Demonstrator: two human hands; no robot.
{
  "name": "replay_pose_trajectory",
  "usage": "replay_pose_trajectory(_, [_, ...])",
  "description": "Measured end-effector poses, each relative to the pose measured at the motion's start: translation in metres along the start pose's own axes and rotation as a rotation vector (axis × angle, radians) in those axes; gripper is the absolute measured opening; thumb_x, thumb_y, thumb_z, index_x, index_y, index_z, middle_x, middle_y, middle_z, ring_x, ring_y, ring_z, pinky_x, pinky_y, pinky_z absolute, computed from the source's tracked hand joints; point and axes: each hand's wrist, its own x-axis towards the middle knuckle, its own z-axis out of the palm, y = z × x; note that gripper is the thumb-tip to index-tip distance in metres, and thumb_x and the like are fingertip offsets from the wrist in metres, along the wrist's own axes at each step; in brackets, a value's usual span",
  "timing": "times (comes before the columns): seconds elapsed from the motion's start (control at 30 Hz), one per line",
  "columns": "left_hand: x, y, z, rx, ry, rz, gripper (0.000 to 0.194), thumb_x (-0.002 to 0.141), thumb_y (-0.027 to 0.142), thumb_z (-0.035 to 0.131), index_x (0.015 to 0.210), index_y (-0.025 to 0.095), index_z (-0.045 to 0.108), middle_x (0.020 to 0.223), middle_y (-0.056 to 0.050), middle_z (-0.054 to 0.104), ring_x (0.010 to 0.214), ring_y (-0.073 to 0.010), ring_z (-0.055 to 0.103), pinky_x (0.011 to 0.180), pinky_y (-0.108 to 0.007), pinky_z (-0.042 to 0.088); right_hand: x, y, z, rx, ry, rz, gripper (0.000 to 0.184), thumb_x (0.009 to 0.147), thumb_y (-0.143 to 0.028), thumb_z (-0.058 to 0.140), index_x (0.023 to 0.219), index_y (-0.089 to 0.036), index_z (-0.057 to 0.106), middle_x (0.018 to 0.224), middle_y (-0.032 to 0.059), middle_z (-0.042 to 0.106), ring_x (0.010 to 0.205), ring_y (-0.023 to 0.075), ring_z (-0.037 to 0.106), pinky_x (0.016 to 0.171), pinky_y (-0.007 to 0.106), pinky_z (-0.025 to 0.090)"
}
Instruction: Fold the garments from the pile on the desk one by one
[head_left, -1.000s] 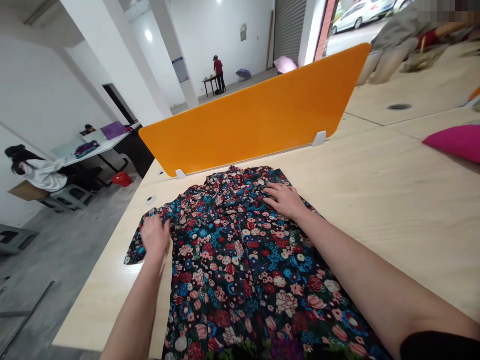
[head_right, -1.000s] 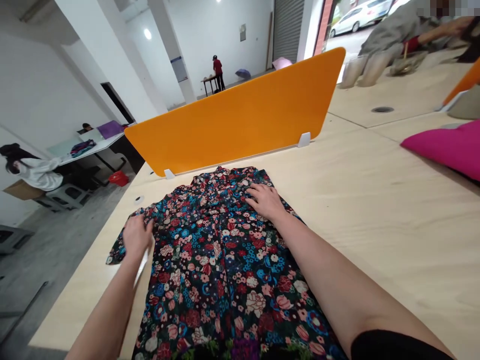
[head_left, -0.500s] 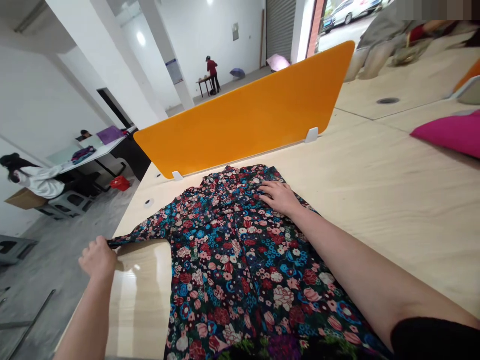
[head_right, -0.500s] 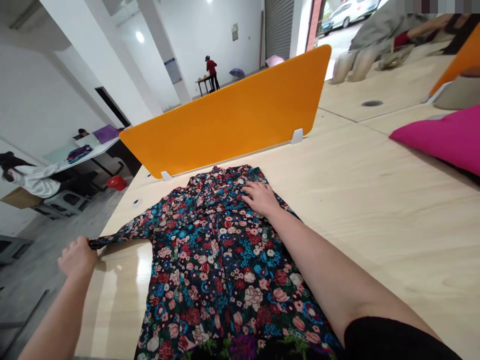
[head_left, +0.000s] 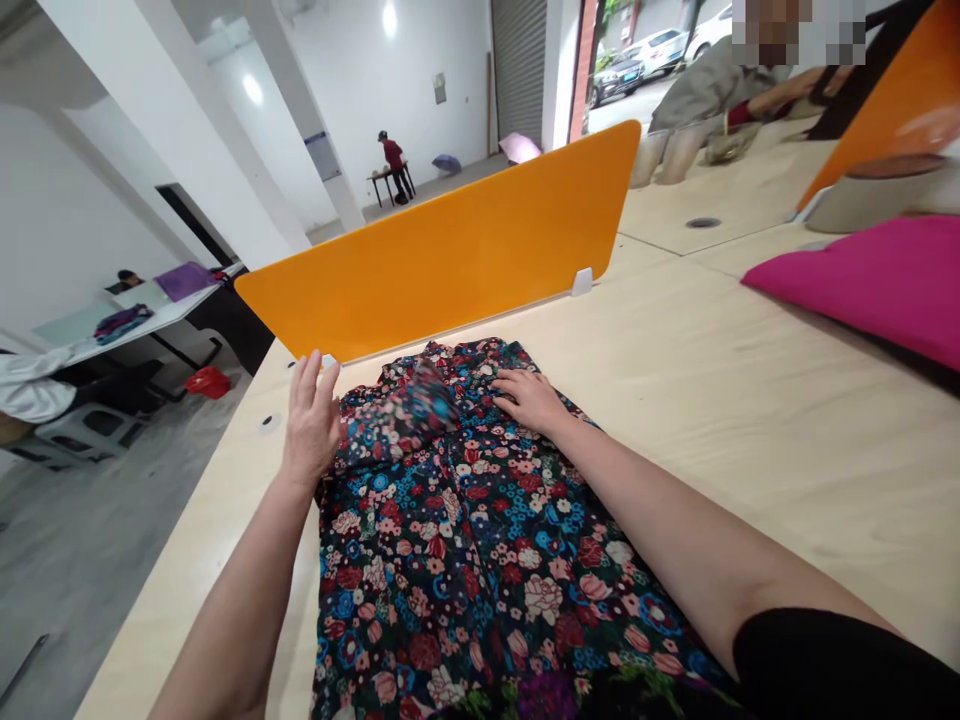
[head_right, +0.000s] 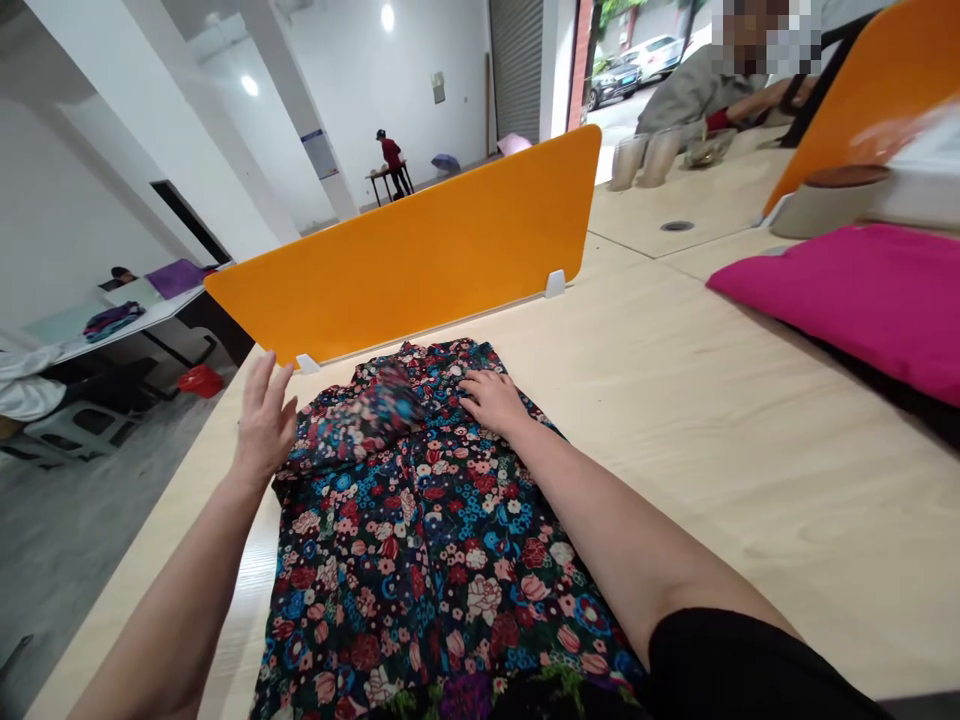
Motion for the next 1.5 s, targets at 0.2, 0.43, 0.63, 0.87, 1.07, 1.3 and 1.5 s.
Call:
replay_pose_trajectory(0.2, [-0.06,-0.018,0.051,0.101,-0.31,-0.246,0.048,0.095,0.04,0.035,0.133,0.015,0.051,0.148,-0.016,0.04,0.142,-0.0328,0.024,0.111,-0.055,0.03,0.0,-0.007,-0.007,0.026,0.025,0.05,0.03,0.091,-0.033,0.05,0.112,-0.021,0.067,0.131,0.0071,0.058,0.12,0.0247,0.049,0.098,0.041,0.035])
replay_pose_trajectory(0.43, [-0.096,-0.012,0.077,0.199,-0.642,-0.481,0.06,0.094,0.05,0.034,0.147,0.023,0.033,0.153,-0.006,0.034,0.139,-0.0345,0.029,0.112,-0.055,0.026,0.003,-0.054,-0.03,0.041,0.01,0.186,0.039,0.096,-0.041,0.038,0.088,-0.019,0.069,0.099,0.0091,0.069,0.094,0.0215,0.061,0.081,0.031,0.041])
replay_pose_trajectory(0.63, [-0.093,-0.012,0.073,0.148,-0.594,-0.537,0.063,0.094,0.052,0.03,0.147,0.018,0.032,0.154,-0.008,0.032,0.141,-0.0314,0.027,0.114,-0.05,0.025,0.039,-0.097,-0.014,0.123,-0.278,0.407,0.031,0.08,-0.048,0.061,0.075,-0.017,0.066,0.087,0.0115,0.07,0.082,0.0252,0.063,0.065,0.03,0.042])
replay_pose_trajectory(0.87, [-0.095,-0.014,0.068,0.118,-0.432,-0.627,0.059,0.096,0.048,0.026,0.143,0.016,0.04,0.15,-0.008,0.039,0.14,-0.0283,0.029,0.113,-0.051,0.027,0.044,-0.109,-0.007,0.321,0.169,0.259,0.021,0.091,-0.027,0.037,0.089,-0.019,0.057,0.084,0.0055,0.065,0.08,0.0192,0.06,0.073,0.027,0.042])
replay_pose_trajectory(1.07, [-0.095,-0.009,0.068,0.162,-0.564,-0.55,0.058,0.094,0.052,0.027,0.143,0.023,0.04,0.152,-0.006,0.036,0.136,-0.0298,0.034,0.109,-0.054,0.03,0.019,-0.07,0.001,0.196,0.172,0.352,0.013,0.087,-0.019,0.04,0.087,-0.019,0.053,0.081,0.0088,0.062,0.075,0.0228,0.059,0.068,0.03,0.04])
replay_pose_trajectory(1.3, [-0.075,-0.013,0.065,0.193,-0.654,-0.534,0.06,0.092,0.057,0.027,0.138,0.023,0.046,0.148,-0.011,0.041,0.128,-0.0324,0.044,0.103,-0.06,0.035,0.003,-0.064,-0.001,0.275,0.185,0.176,0.021,0.087,-0.014,0.041,0.102,-0.018,0.055,0.094,0.0071,0.065,0.087,0.0193,0.062,0.077,0.027,0.045])
replay_pose_trajectory(1.5, [-0.069,-0.006,0.08,0.211,-0.719,-0.438,0.06,0.093,0.051,0.03,0.147,0.024,0.035,0.155,-0.009,0.03,0.138,-0.0368,0.029,0.108,-0.055,0.03,0.003,-0.06,-0.013,0.109,-0.1,0.252,0.029,0.081,-0.01,0.048,0.101,-0.022,0.064,0.104,0.0063,0.067,0.096,0.0215,0.063,0.082,0.029,0.045])
